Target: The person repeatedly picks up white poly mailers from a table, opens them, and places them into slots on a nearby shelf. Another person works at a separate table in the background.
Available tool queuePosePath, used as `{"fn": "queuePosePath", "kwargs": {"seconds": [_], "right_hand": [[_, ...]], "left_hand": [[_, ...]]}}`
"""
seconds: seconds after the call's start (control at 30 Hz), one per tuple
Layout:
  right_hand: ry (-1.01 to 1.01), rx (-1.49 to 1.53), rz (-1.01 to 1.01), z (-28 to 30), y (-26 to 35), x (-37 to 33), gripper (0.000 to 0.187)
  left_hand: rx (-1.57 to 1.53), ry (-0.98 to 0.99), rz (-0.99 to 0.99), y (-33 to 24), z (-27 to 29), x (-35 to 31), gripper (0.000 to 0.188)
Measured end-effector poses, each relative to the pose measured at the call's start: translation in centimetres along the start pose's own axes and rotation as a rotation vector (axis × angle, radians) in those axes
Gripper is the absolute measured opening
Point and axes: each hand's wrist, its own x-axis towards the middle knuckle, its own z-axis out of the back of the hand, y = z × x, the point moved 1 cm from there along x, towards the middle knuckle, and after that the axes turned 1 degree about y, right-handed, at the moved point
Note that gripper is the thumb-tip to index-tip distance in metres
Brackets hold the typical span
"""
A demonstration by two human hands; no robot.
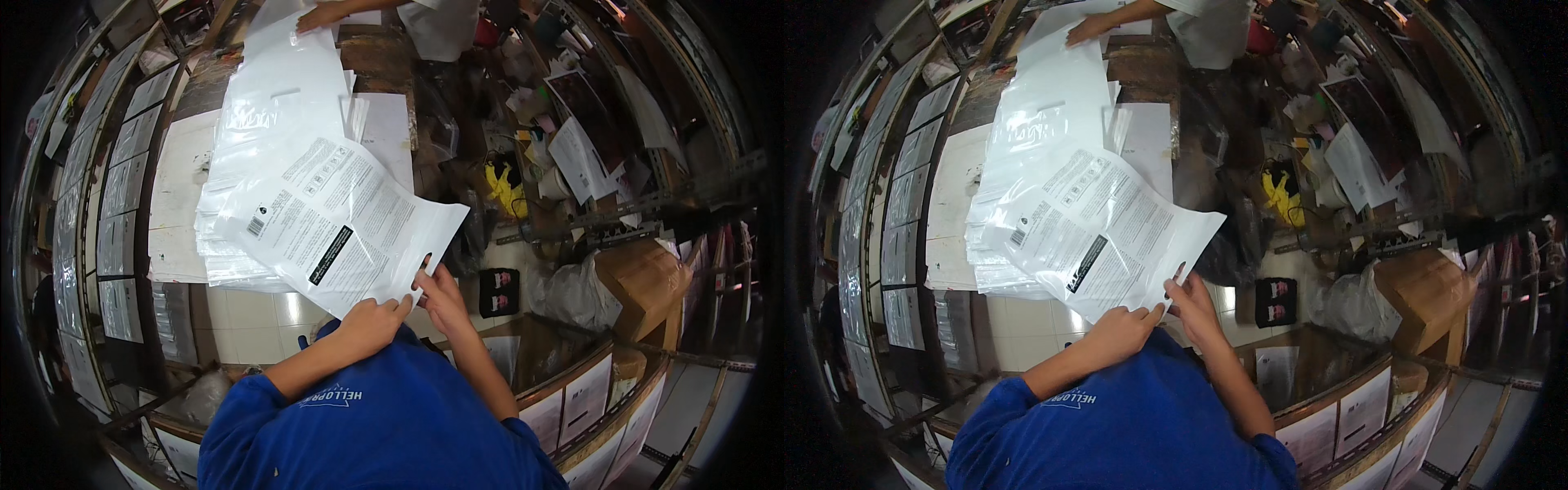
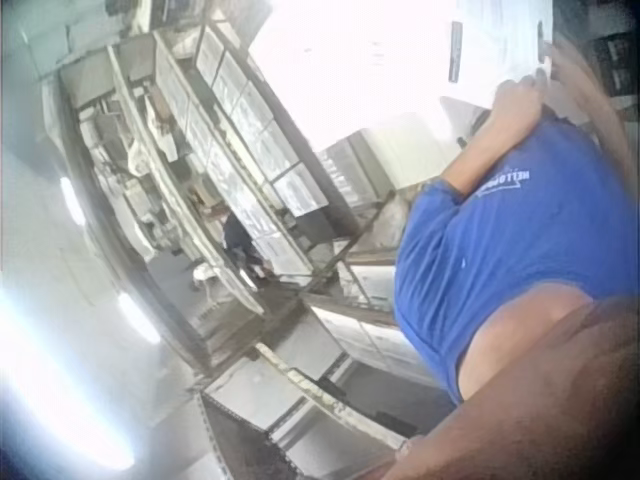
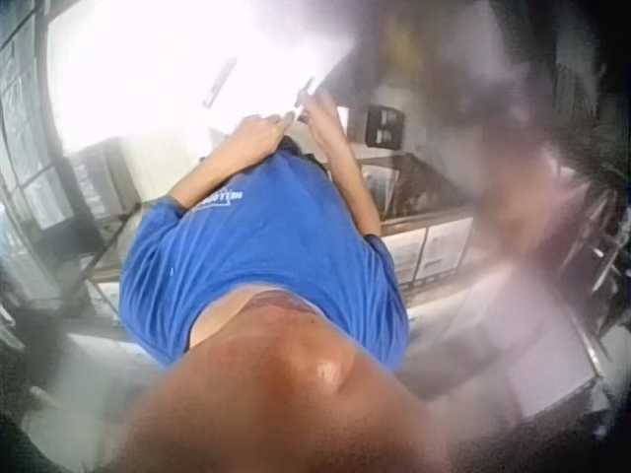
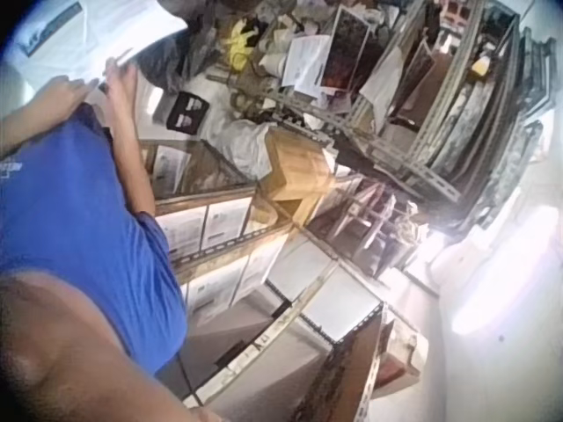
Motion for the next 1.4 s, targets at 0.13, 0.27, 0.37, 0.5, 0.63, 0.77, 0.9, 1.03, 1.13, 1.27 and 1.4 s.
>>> {"fn": "queuePosePath", "kwargs": {"seconds": [0.13,0.27,0.37,0.5,0.63,0.77,0.9,1.03,1.13,1.27,1.4], "right_hand": [[-0.104,-0.218,0.115,1.5,-1.3,-0.1,0.037],[-0.207,-0.335,0.132,4.8,-1.0,-1.5,0.02],[-0.202,-0.369,0.207,6.6,0.5,-2.2,0.022],[-0.221,-0.316,0.243,10.2,1.9,-2.6,0.028],[-0.231,-0.362,0.245,11.7,4.3,-3.7,0.021],[-0.222,-0.317,0.237,13.7,5.2,-3.9,0.02],[-0.242,-0.366,0.218,14.6,6.8,-4.0,0.026],[-0.246,-0.394,0.251,14.6,8.4,-4.5,0.032],[-0.221,-0.343,0.264,15.1,9.1,-4.4,0.023],[-0.231,-0.379,0.238,15.1,9.6,-4.4,0.031],[-0.21,-0.399,0.228,15.2,10.0,-4.2,0.029]], "left_hand": [[0.022,0.004,-0.077,-1.7,-2.1,0.3,0.041],[-0.049,0.002,-0.13,-4.8,-2.6,1.2,0.039],[-0.117,-0.004,-0.164,-6.0,-1.9,1.1,0.039],[-0.309,-0.147,-0.123,-5.8,-0.5,-0.1,0.037],[-0.379,-0.271,0.04,-4.4,0.4,-1.6,0.032],[-0.402,-0.441,0.204,-3.0,0.4,-3.2,0.022],[-0.435,-0.58,0.344,-1.5,-0.1,-4.8,0.016],[-0.469,-0.722,0.486,-0.2,-1.2,-6.2,0.014],[-0.512,-0.792,0.617,0.6,-1.5,-7.1,0.016],[-0.573,-0.924,0.736,3.3,-4.2,-9.0,0.017],[-0.714,-0.977,0.827,4.3,-5.7,-10.3,0.015]]}}
